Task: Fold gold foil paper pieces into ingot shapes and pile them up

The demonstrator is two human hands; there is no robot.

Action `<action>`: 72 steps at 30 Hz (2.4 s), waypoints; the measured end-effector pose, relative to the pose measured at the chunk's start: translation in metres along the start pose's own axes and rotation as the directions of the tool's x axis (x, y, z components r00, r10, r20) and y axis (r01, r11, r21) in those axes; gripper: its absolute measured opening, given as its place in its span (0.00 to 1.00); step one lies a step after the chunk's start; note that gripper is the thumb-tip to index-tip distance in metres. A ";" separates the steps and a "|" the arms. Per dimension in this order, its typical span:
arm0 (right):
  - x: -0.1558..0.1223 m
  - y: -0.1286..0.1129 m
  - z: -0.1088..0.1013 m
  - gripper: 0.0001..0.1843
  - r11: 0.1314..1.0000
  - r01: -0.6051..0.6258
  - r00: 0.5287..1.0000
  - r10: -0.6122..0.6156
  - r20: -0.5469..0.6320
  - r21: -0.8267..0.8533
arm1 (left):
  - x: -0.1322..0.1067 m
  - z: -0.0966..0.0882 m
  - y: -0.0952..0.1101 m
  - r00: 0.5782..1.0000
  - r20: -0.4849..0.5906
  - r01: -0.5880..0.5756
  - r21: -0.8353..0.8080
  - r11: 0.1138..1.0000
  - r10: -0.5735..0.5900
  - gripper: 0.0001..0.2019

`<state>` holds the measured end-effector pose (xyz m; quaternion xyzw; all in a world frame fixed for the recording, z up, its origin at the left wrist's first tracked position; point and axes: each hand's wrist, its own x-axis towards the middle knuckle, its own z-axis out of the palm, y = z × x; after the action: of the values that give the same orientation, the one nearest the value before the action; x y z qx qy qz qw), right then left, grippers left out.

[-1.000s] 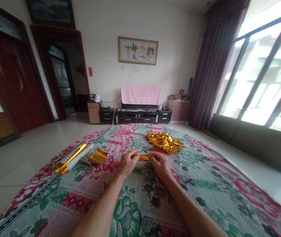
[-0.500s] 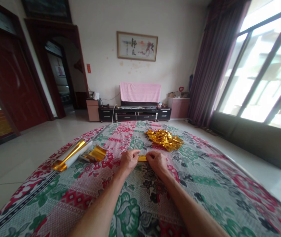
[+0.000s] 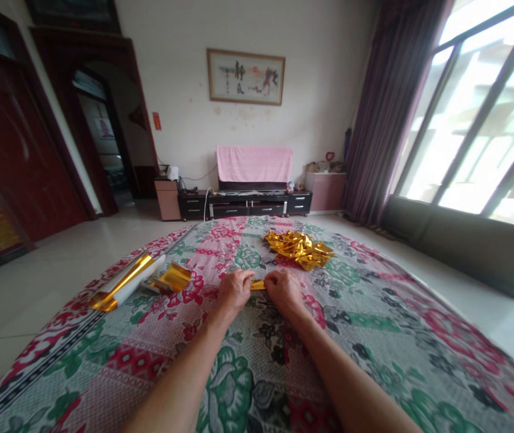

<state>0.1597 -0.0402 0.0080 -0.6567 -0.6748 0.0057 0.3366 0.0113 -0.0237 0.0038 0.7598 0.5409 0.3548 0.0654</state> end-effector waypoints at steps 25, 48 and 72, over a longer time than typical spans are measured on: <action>-0.001 -0.005 -0.005 0.11 0.997 -0.079 0.996 0.080 0.044 -0.018 | 0.000 -0.006 0.002 0.991 0.131 -0.028 0.135 0.990 0.010 0.17; -0.007 -0.003 -0.005 0.13 0.998 0.016 0.997 -0.011 0.078 -0.067 | -0.009 -0.006 0.017 0.997 -0.025 0.077 0.225 0.971 -0.073 0.10; -0.007 -0.002 -0.005 0.13 0.999 0.025 0.998 -0.023 0.062 -0.033 | -0.001 -0.011 -0.003 0.989 0.145 0.017 0.162 0.987 -0.041 0.12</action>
<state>0.1600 -0.0490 0.0092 -0.6537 -0.6926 0.0104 0.3048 0.0023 -0.0267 0.0096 0.7788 0.5723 0.2519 0.0492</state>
